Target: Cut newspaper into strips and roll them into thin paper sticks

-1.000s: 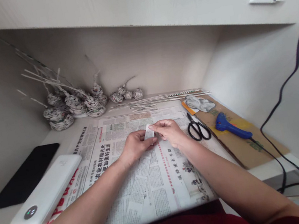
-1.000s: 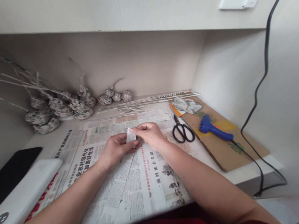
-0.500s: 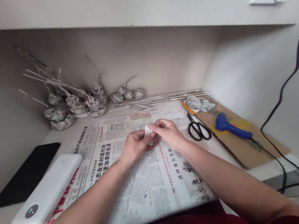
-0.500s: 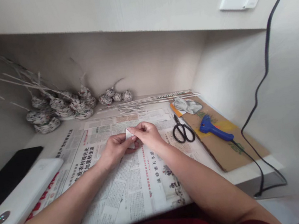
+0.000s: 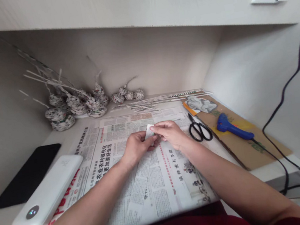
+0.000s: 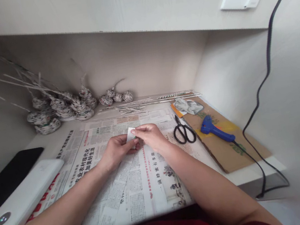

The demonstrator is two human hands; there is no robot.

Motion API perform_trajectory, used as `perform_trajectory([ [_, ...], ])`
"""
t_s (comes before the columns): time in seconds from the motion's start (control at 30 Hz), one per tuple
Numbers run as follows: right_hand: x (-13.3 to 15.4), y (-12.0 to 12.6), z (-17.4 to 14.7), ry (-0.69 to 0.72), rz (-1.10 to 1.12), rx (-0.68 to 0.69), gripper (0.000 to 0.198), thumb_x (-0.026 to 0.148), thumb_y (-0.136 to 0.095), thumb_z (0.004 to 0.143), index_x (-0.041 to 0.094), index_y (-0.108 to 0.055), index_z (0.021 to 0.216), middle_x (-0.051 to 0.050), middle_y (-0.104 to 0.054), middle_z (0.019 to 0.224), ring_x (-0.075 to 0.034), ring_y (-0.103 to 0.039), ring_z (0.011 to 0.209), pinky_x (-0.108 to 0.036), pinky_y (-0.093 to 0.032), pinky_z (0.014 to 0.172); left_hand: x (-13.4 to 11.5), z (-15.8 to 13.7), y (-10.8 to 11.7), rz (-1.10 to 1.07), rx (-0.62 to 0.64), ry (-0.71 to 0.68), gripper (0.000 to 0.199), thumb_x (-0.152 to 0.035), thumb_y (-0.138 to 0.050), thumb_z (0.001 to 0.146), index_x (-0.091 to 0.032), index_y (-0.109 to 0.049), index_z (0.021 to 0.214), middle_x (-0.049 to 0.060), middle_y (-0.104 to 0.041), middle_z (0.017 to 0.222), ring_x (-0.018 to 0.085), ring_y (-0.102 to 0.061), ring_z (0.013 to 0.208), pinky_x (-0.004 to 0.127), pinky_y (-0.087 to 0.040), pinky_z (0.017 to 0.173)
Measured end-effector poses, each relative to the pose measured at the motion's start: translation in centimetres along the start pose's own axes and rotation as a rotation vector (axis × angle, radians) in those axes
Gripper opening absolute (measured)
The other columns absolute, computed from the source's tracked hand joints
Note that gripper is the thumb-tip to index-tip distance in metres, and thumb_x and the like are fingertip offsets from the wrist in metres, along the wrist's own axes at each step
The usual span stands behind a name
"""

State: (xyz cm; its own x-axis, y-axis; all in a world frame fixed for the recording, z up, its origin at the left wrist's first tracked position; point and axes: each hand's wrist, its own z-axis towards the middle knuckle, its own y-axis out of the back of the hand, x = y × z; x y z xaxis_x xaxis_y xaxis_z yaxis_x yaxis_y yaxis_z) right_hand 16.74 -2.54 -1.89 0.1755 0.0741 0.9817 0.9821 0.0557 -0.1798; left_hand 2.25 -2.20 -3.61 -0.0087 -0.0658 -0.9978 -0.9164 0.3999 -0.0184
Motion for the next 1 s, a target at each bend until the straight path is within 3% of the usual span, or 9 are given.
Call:
perform_trajectory([
  [0.17, 0.0, -0.4, -0.1, -0.034, 0.072, -0.095, 0.03, 0.034, -0.083, 0.051, 0.014, -0.063, 0.06, 0.005, -0.054, 0.046, -0.007, -0.046, 0.036, -0.02, -0.034, 0.034, 0.4, 0.1, 0.3, 0.184, -0.057, -0.081, 0.033, -0.045, -0.072, 0.069, -0.013, -0.068, 0.071, 0.004, -0.068, 0.066, 0.017, -0.064, 0.062, 0.026, -0.052, 0.056],
  [0.3, -0.4, -0.6, -0.1, -0.036, 0.073, -0.085, 0.032, 0.037, -0.083, 0.053, 0.015, -0.061, 0.06, 0.005, -0.054, 0.045, -0.009, -0.049, 0.037, -0.022, -0.04, 0.036, 0.6, 0.1, 0.3, 0.225, -0.063, -0.109, 0.035, -0.048, -0.07, 0.071, -0.014, -0.068, 0.071, 0.005, -0.069, 0.066, 0.018, -0.066, 0.062, 0.025, -0.05, 0.054],
  [0.53, -1.1, -0.5, 0.0, 0.061, 0.037, -0.033, 0.036, 0.043, -0.079, 0.062, 0.018, -0.054, 0.056, 0.005, -0.054, 0.044, -0.011, -0.049, 0.035, -0.024, -0.04, 0.035, 0.7, 0.0, 0.1, 0.158, 0.006, -0.075, 0.038, -0.049, -0.062, 0.079, -0.012, -0.069, 0.076, 0.009, -0.072, 0.078, 0.019, -0.067, 0.07, 0.029, -0.054, 0.066],
  [0.73, 0.0, 0.4, -0.2, 0.012, -0.066, 0.082, 0.03, 0.041, -0.075, 0.068, 0.016, -0.071, 0.084, 0.003, -0.062, 0.055, -0.01, -0.054, 0.042, -0.022, -0.043, 0.041, 0.2, 0.0, 0.0, 0.028, 0.045, 0.001, 0.036, -0.047, -0.066, 0.077, -0.012, -0.069, 0.076, 0.008, -0.07, 0.077, 0.017, -0.065, 0.07, 0.029, -0.055, 0.068],
  [1.0, -0.2, 0.1, -0.1, -0.003, -0.021, -0.015, 0.029, 0.04, -0.079, 0.061, 0.015, -0.066, 0.068, 0.003, -0.057, 0.046, -0.008, -0.048, 0.035, -0.02, -0.036, 0.034, -0.1, -0.2, -0.4, 0.026, 0.069, 0.0, 0.034, -0.045, -0.067, 0.076, -0.012, -0.068, 0.074, 0.007, -0.069, 0.076, 0.017, -0.065, 0.072, 0.031, -0.055, 0.072],
])
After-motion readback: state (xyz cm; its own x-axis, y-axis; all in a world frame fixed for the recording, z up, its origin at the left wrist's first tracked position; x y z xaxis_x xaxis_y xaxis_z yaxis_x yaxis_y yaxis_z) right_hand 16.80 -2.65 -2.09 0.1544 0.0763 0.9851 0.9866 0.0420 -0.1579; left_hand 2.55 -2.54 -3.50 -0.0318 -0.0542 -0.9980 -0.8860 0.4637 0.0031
